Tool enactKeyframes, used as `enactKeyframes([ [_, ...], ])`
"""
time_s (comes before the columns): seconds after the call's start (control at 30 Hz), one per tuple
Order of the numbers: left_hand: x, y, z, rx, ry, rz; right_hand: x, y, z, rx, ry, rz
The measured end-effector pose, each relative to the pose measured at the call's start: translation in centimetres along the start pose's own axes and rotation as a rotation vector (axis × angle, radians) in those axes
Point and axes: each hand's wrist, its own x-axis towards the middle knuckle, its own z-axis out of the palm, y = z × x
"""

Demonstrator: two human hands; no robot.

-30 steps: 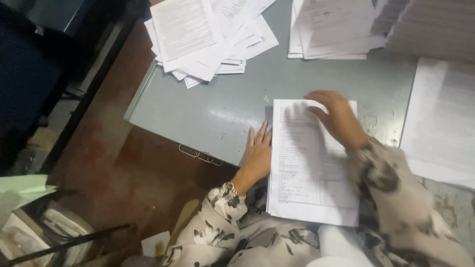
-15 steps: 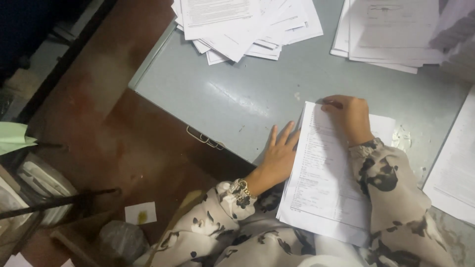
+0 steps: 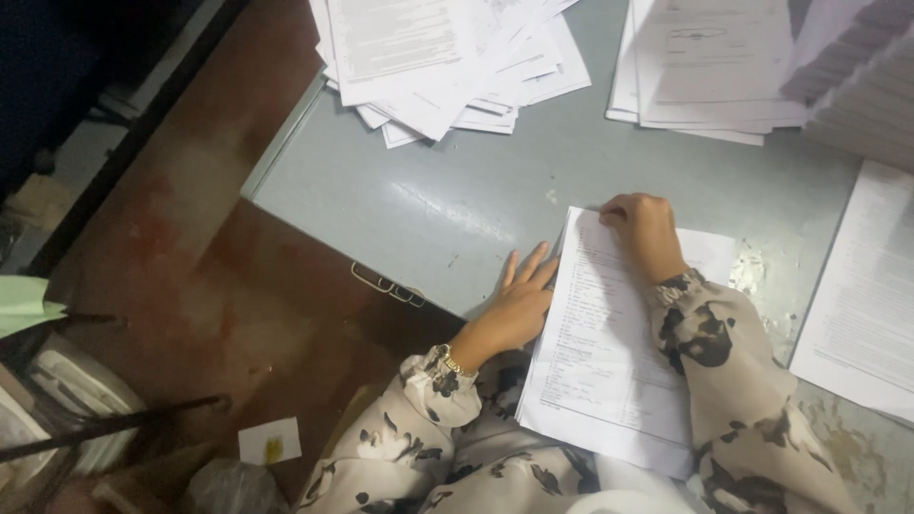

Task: Folding printed paper sheets and using a pressing block to crease them for book assembly.

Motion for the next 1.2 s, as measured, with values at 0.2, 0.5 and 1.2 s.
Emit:
enactKeyframes([
  [0.2, 0.8, -2.9, 1.2, -0.039, 0.133, 0.057, -0.5, 0.8, 0.4, 0.126, -0.011, 0.032],
  [0.5, 6.7, -3.6, 0.0, -0.226, 0.473, -0.146, -2.2, 0.1, 0.3, 0.181, 0.018, -0.011],
  [1.2, 10.4, -4.9, 0.6, 0.198, 0.256, -0.095, -3.9, -0.4, -1.9, 0.330, -0.032, -0.059],
])
